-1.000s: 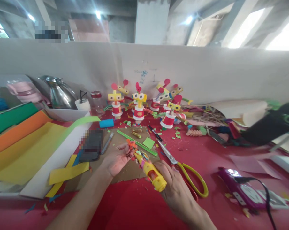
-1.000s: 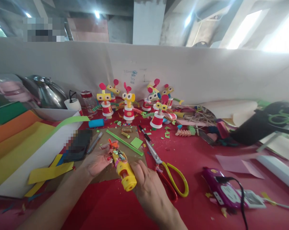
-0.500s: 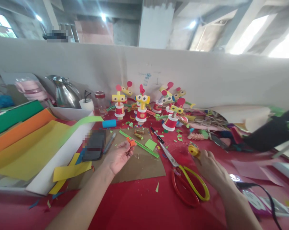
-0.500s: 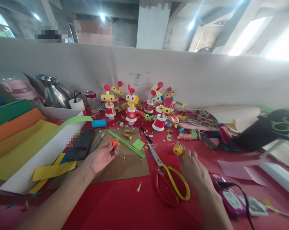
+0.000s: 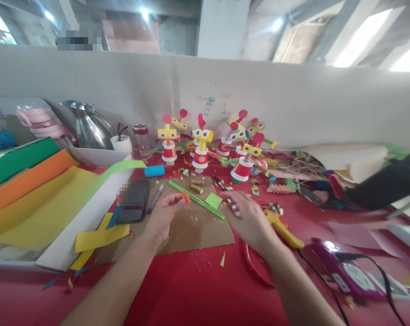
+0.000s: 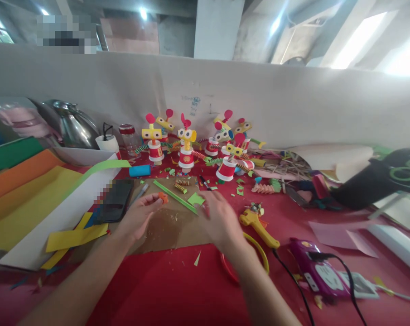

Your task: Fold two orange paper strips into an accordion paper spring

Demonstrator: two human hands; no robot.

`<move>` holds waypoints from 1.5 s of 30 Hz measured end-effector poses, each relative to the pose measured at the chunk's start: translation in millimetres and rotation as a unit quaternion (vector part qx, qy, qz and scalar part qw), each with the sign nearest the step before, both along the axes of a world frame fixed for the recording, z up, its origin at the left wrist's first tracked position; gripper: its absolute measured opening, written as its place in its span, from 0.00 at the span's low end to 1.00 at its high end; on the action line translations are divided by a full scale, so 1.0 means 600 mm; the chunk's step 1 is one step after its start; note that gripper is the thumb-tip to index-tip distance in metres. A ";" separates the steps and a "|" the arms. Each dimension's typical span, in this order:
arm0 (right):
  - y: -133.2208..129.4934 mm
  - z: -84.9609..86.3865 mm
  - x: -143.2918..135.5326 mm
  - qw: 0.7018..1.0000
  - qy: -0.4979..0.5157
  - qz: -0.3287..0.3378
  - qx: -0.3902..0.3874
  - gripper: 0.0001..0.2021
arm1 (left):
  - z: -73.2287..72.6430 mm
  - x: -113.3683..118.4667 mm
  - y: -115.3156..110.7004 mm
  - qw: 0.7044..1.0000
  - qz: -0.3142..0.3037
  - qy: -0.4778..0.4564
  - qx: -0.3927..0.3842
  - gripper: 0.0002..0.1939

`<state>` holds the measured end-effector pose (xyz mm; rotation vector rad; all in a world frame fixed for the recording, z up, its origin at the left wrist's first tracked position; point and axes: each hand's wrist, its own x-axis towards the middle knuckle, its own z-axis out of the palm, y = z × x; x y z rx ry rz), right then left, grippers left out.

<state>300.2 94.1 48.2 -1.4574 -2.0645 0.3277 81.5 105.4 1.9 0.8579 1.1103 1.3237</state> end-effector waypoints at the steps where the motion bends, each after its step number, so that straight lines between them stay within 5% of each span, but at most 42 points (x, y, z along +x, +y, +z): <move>1: 0.005 0.000 -0.031 0.997 0.060 0.040 -0.032 0.11 | 0.001 0.001 -0.001 1.000 -0.017 -0.009 0.004 0.12; 5: 0.021 -0.025 -0.106 0.949 0.262 0.097 -0.143 0.12 | 0.004 0.004 -0.005 0.996 -0.061 -0.060 -0.006 0.13; 13: 0.031 -0.068 -0.099 0.864 0.442 0.055 -0.235 0.11 | 0.003 0.009 -0.006 0.987 -0.061 -0.104 -0.103 0.14; 19: 0.031 -0.070 -0.100 0.832 0.485 0.039 -0.266 0.10 | 0.015 0.012 -0.009 0.982 -0.093 -0.112 -0.117 0.13; 28: 0.013 -0.084 -0.126 0.809 0.517 0.026 -0.279 0.10 | 0.017 0.022 -0.016 0.995 -0.003 -0.025 -0.097 0.11; 33: 0.006 -0.074 -0.125 0.803 0.526 0.039 -0.276 0.10 | 0.018 0.019 -0.015 0.998 -0.019 -0.007 -0.057 0.13; 42: 0.024 -0.076 -0.107 0.691 0.633 0.067 -0.343 0.07 | 0.021 0.014 -0.015 0.997 -0.062 -0.011 -0.042 0.10; 45: 0.026 -0.078 -0.105 0.682 0.636 0.081 -0.353 0.09 | 0.023 0.013 -0.016 0.996 -0.079 -0.009 -0.040 0.09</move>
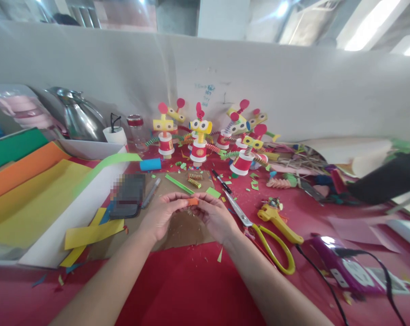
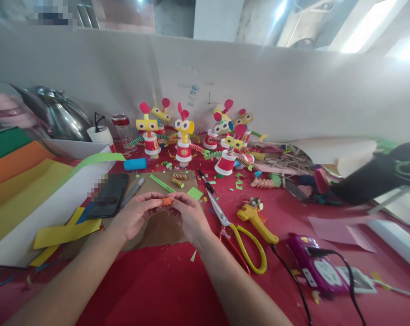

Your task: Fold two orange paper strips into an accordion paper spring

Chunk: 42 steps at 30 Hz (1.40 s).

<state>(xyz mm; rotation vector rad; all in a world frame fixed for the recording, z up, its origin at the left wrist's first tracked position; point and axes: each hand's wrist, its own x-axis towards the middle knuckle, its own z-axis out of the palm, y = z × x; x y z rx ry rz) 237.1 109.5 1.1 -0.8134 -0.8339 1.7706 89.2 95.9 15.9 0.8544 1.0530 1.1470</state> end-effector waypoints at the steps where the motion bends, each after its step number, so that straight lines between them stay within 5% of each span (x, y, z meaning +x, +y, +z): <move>1: 0.000 -0.001 0.000 1.000 -0.004 0.001 0.004 0.10 | 0.001 0.000 0.000 1.000 -0.002 0.004 0.001 0.08; 19: -0.005 -0.003 -0.009 0.994 -0.083 -0.017 0.075 0.11 | 0.002 0.001 -0.002 0.998 0.025 0.061 0.012 0.09; 37: 0.008 -0.025 -0.007 0.917 -0.281 -0.073 0.274 0.06 | 0.011 0.004 -0.007 0.998 0.021 0.049 0.023 0.10; 42: 0.000 -0.012 -0.008 0.947 -0.224 -0.081 0.218 0.08 | 0.007 0.006 -0.005 0.998 0.045 0.041 0.008 0.11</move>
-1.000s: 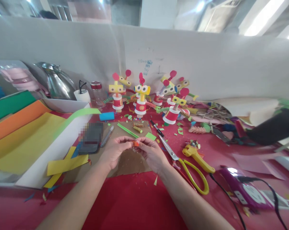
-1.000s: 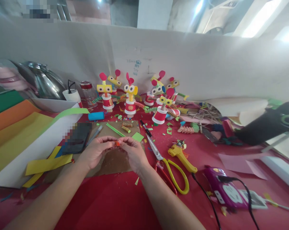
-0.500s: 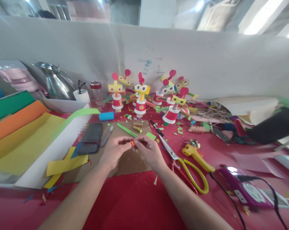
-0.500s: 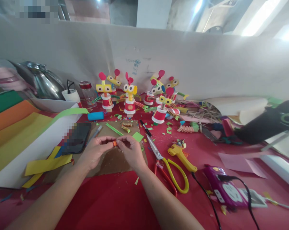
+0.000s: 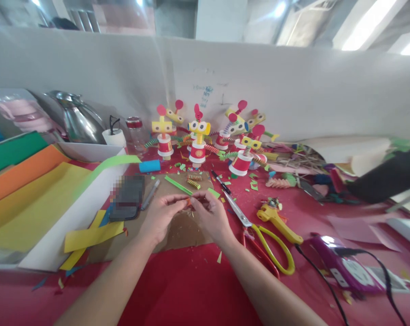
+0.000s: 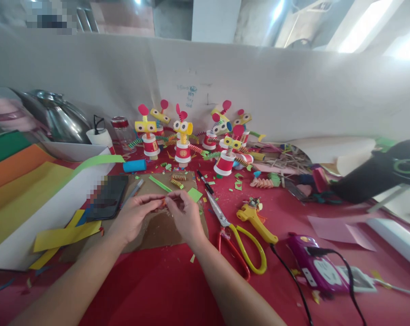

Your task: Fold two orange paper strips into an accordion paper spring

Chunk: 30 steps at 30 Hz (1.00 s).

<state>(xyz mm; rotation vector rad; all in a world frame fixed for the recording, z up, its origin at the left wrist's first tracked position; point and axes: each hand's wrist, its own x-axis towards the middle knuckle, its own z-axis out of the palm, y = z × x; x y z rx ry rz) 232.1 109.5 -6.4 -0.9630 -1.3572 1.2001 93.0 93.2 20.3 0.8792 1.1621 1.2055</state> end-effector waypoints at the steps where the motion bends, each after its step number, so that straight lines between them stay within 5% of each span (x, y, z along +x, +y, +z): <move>1: -0.003 0.004 -0.001 0.999 0.030 0.002 -0.026 0.10 | -0.002 0.000 0.001 1.000 0.007 -0.008 0.002 0.12; 6: -0.012 0.012 -0.008 0.991 0.107 0.016 -0.084 0.13 | -0.011 0.007 0.000 0.997 0.030 -0.034 0.063 0.14; 18: -0.019 0.013 -0.006 0.996 -0.004 -0.079 0.040 0.08 | -0.032 0.031 -0.003 0.985 0.036 -0.157 0.065 0.13; 23: -0.014 0.012 -0.002 0.997 -0.028 -0.069 0.032 0.07 | -0.024 0.022 -0.004 0.993 0.007 -0.093 0.071 0.12; 30: -0.007 0.025 0.018 0.973 -0.176 -0.029 0.148 0.09 | -0.003 -0.010 0.004 0.992 -0.078 0.064 0.076 0.12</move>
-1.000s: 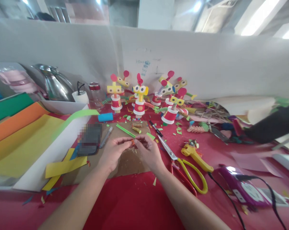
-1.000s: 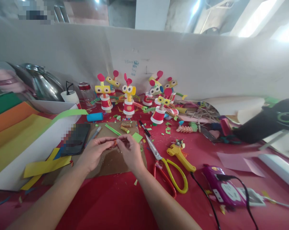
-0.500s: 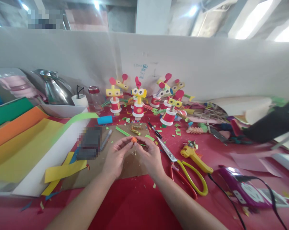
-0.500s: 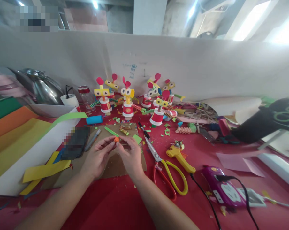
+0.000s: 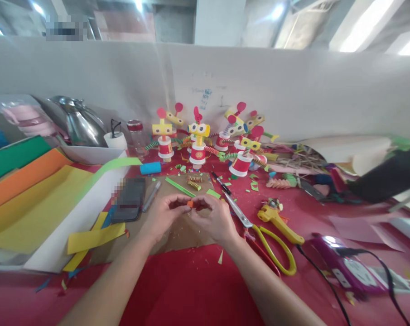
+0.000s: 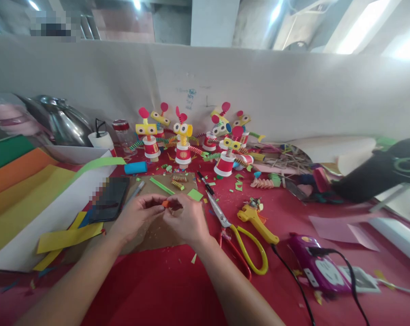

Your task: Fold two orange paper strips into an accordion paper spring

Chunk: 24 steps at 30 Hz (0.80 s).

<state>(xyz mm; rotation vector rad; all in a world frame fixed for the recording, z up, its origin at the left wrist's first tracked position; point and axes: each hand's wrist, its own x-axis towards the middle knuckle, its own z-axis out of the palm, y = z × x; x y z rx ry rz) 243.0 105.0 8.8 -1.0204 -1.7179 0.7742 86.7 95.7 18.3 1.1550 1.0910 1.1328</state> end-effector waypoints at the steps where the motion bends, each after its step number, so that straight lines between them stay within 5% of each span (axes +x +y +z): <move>1: 0.000 0.000 -0.001 1.000 0.010 0.006 0.003 0.11 | -0.002 -0.001 0.001 1.000 0.003 -0.013 -0.005 0.11; 7: -0.009 -0.003 -0.018 0.998 0.068 0.010 -0.005 0.14 | -0.023 0.017 0.000 0.973 0.039 -0.221 -0.051 0.09; 12: -0.013 0.000 -0.019 0.998 0.051 -0.020 0.023 0.10 | -0.023 0.022 0.000 0.953 0.014 -0.290 -0.090 0.09; 24: 0.005 -0.008 0.000 0.996 0.071 0.028 -0.051 0.12 | -0.003 0.008 -0.003 0.992 0.002 -0.115 -0.056 0.15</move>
